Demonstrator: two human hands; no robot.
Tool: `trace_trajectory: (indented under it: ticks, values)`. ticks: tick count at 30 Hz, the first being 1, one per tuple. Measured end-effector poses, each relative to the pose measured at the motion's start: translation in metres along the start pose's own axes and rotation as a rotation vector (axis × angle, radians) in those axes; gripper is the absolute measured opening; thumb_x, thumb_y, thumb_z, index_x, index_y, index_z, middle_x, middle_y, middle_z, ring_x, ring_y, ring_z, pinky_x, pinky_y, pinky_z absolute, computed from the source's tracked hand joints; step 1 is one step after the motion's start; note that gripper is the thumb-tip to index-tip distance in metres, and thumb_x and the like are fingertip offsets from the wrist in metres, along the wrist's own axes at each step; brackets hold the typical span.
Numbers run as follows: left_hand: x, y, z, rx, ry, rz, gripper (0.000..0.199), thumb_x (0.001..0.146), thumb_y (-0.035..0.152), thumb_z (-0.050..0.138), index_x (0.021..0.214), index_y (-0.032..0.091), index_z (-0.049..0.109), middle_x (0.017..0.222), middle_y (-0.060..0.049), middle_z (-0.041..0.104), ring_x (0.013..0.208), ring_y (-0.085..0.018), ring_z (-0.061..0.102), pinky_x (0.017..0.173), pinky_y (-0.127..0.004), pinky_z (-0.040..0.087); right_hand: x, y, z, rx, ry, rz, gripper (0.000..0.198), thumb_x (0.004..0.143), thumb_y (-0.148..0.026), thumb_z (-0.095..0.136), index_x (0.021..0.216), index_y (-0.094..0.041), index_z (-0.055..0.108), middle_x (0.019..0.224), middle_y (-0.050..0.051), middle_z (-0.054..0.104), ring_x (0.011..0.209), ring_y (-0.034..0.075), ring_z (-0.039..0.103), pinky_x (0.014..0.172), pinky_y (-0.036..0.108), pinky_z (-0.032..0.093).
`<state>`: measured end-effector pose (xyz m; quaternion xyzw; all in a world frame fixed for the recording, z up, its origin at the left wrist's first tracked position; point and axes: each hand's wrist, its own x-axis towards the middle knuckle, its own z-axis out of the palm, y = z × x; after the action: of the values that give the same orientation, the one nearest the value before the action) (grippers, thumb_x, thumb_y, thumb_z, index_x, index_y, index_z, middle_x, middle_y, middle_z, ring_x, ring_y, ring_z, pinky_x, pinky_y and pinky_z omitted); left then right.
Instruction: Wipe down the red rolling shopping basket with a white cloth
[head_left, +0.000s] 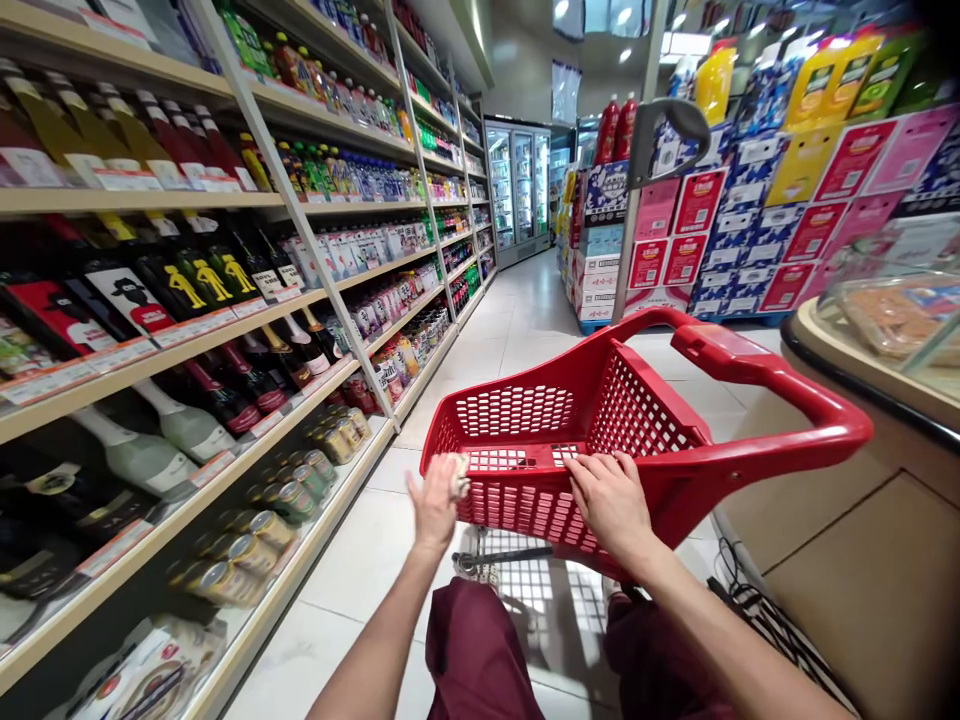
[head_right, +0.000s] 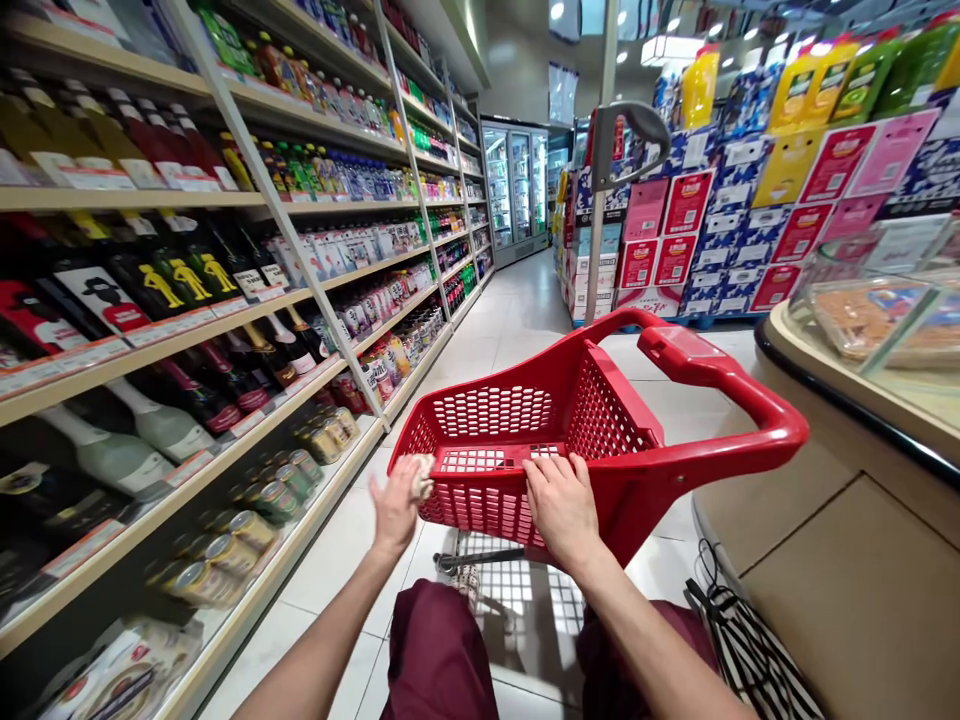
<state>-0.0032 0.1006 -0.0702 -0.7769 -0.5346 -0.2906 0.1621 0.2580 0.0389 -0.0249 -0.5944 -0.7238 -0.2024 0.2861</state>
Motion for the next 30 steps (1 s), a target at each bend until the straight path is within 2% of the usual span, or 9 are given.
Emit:
trace_trajectory:
  ticks: [2, 4, 9, 14, 16, 20, 25, 28, 30]
  values:
    - [0.006, 0.016, 0.004, -0.055, -0.026, 0.125, 0.039, 0.082, 0.017, 0.038, 0.120, 0.020, 0.046, 0.123, -0.010, 0.053, 0.118, -0.022, 0.043, 0.103, -0.054, 0.006, 0.001, 0.000, -0.002, 0.004, -0.027, 0.000, 0.025, 0.083, -0.021, 0.043, 0.099, -0.018, 0.062, 0.095, 0.005, 0.065, 0.089, 0.018, 0.052, 0.092, 0.038, 0.025]
    - [0.011, 0.024, 0.006, -0.081, -0.037, 0.175, 0.037, 0.083, 0.018, 0.039, 0.119, 0.021, 0.047, 0.121, -0.010, 0.054, 0.117, -0.022, 0.044, 0.103, -0.054, 0.005, 0.002, 0.004, -0.005, 0.010, -0.040, -0.004, 0.025, 0.083, -0.020, 0.043, 0.098, -0.018, 0.062, 0.095, 0.005, 0.065, 0.090, 0.019, 0.052, 0.095, 0.039, 0.022]
    - [0.015, 0.017, 0.003, -0.001, 0.024, -0.023, 0.040, 0.082, 0.014, 0.037, 0.121, 0.019, 0.045, 0.119, -0.013, 0.055, 0.114, -0.025, 0.048, 0.101, -0.058, 0.009, -0.001, 0.017, -0.013, -0.026, 0.001, 0.022, 0.026, 0.081, -0.020, 0.043, 0.100, -0.017, 0.062, 0.098, 0.006, 0.064, 0.097, 0.021, 0.050, 0.098, 0.042, 0.019]
    - [0.026, 0.053, 0.011, -0.122, -0.027, 0.250, 0.039, 0.084, 0.020, 0.039, 0.122, 0.022, 0.043, 0.122, -0.008, 0.053, 0.117, -0.021, 0.044, 0.104, -0.053, 0.006, -0.005, 0.021, -0.011, -0.001, 0.026, 0.042, 0.028, 0.078, -0.019, 0.046, 0.101, -0.018, 0.061, 0.099, 0.005, 0.064, 0.095, 0.019, 0.050, 0.096, 0.038, 0.023]
    - [0.031, 0.053, 0.012, -0.140, -0.045, 0.223, 0.037, 0.085, 0.020, 0.038, 0.121, 0.022, 0.044, 0.122, -0.008, 0.053, 0.116, -0.021, 0.045, 0.104, -0.053, 0.004, -0.006, 0.024, -0.010, 0.042, 0.022, 0.004, 0.029, 0.077, -0.017, 0.046, 0.102, -0.018, 0.061, 0.101, 0.004, 0.064, 0.097, 0.018, 0.050, 0.096, 0.036, 0.024]
    - [0.034, 0.043, 0.011, -0.105, -0.041, 0.078, 0.036, 0.084, 0.020, 0.037, 0.119, 0.021, 0.046, 0.122, -0.010, 0.053, 0.116, -0.023, 0.045, 0.102, -0.057, 0.004, -0.006, 0.032, -0.009, 0.129, 0.051, -0.034, 0.032, 0.074, -0.014, 0.045, 0.102, -0.019, 0.060, 0.102, 0.003, 0.064, 0.097, 0.017, 0.051, 0.095, 0.034, 0.025]
    - [0.036, 0.073, 0.016, -0.196, -0.058, 0.309, 0.035, 0.086, 0.022, 0.038, 0.120, 0.021, 0.045, 0.122, -0.008, 0.053, 0.118, -0.019, 0.043, 0.105, -0.052, 0.002, -0.009, 0.040, -0.010, 0.145, 0.081, -0.024, 0.031, 0.074, -0.013, 0.045, 0.100, -0.019, 0.060, 0.098, 0.002, 0.065, 0.095, 0.016, 0.053, 0.094, 0.034, 0.025]
    - [0.033, 0.057, 0.013, -0.195, -0.054, 0.263, 0.034, 0.086, 0.023, 0.037, 0.119, 0.021, 0.046, 0.120, -0.007, 0.055, 0.116, -0.020, 0.045, 0.104, -0.053, 0.003, -0.011, 0.041, -0.012, 0.109, 0.038, -0.038, 0.033, 0.074, -0.012, 0.045, 0.103, -0.019, 0.059, 0.102, 0.003, 0.064, 0.098, 0.017, 0.051, 0.096, 0.035, 0.023]
    - [0.029, 0.035, 0.010, -0.140, -0.012, 0.099, 0.035, 0.086, 0.022, 0.036, 0.119, 0.019, 0.046, 0.119, -0.011, 0.055, 0.115, -0.022, 0.046, 0.103, -0.056, 0.006, -0.011, 0.037, -0.012, 0.088, 0.031, -0.020, 0.033, 0.074, -0.013, 0.046, 0.104, -0.018, 0.059, 0.103, 0.003, 0.063, 0.099, 0.018, 0.051, 0.097, 0.035, 0.022]
